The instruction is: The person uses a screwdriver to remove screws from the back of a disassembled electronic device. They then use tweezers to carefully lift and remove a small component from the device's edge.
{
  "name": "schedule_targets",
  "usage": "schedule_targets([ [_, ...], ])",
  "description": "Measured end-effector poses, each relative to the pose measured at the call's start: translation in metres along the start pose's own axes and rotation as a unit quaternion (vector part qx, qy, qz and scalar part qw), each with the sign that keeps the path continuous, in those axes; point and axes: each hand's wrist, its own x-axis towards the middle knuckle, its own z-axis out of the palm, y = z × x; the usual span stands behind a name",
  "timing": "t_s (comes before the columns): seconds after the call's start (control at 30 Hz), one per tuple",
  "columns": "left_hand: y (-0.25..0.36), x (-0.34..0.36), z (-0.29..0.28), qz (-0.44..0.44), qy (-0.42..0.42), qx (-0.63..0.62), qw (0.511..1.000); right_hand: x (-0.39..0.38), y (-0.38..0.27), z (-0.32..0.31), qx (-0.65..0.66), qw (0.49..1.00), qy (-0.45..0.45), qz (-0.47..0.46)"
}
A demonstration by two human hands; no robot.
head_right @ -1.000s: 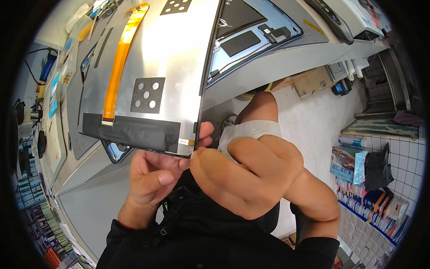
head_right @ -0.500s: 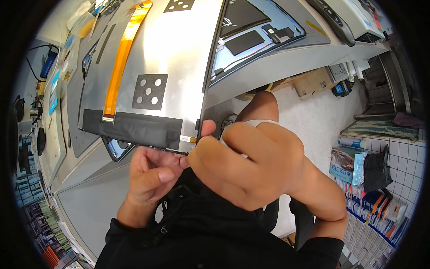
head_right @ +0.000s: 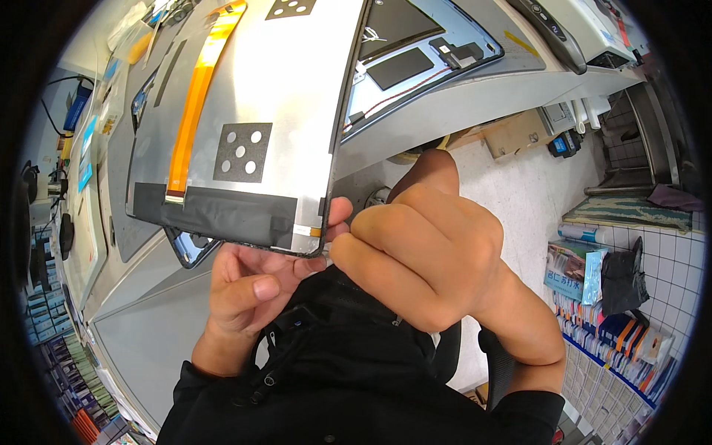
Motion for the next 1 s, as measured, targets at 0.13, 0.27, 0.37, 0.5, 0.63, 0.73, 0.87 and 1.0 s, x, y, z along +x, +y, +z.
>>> schedule_targets([
  [0.13, 0.0, 0.001, 0.002, 0.0, 0.002, -0.01, 1.0, 0.0, -0.001, 0.004, 0.02, 0.999, 0.043, 0.003],
  [0.27, -0.001, 0.001, 0.002, 0.004, 0.003, -0.008, 1.0, -0.002, 0.0, 0.001, 0.011, 1.0, 0.02, -0.014],
  [0.37, -0.002, 0.001, 0.0, 0.003, -0.008, -0.008, 1.0, 0.0, 0.002, 0.002, -0.017, 0.999, 0.023, -0.043],
  [0.5, -0.003, 0.001, 0.002, 0.017, 0.006, -0.003, 1.0, 0.0, 0.005, 0.004, -0.048, 0.995, 0.038, -0.081],
  [0.63, -0.003, -0.001, 0.001, 0.014, 0.008, -0.007, 1.0, -0.002, 0.005, 0.004, -0.096, 0.987, 0.044, -0.121],
  [0.73, -0.002, -0.002, 0.001, 0.006, 0.007, -0.009, 1.0, 0.0, 0.005, 0.004, -0.096, 0.986, 0.045, -0.125],
  [0.87, 0.0, -0.003, 0.001, -0.002, 0.008, -0.011, 1.0, 0.004, 0.01, 0.007, -0.089, 0.985, 0.041, -0.14],
  [1.0, -0.009, -0.007, -0.012, 0.047, -0.049, -0.059, 0.996, 0.004, 0.011, 0.008, -0.06, 0.988, 0.026, -0.142],
])
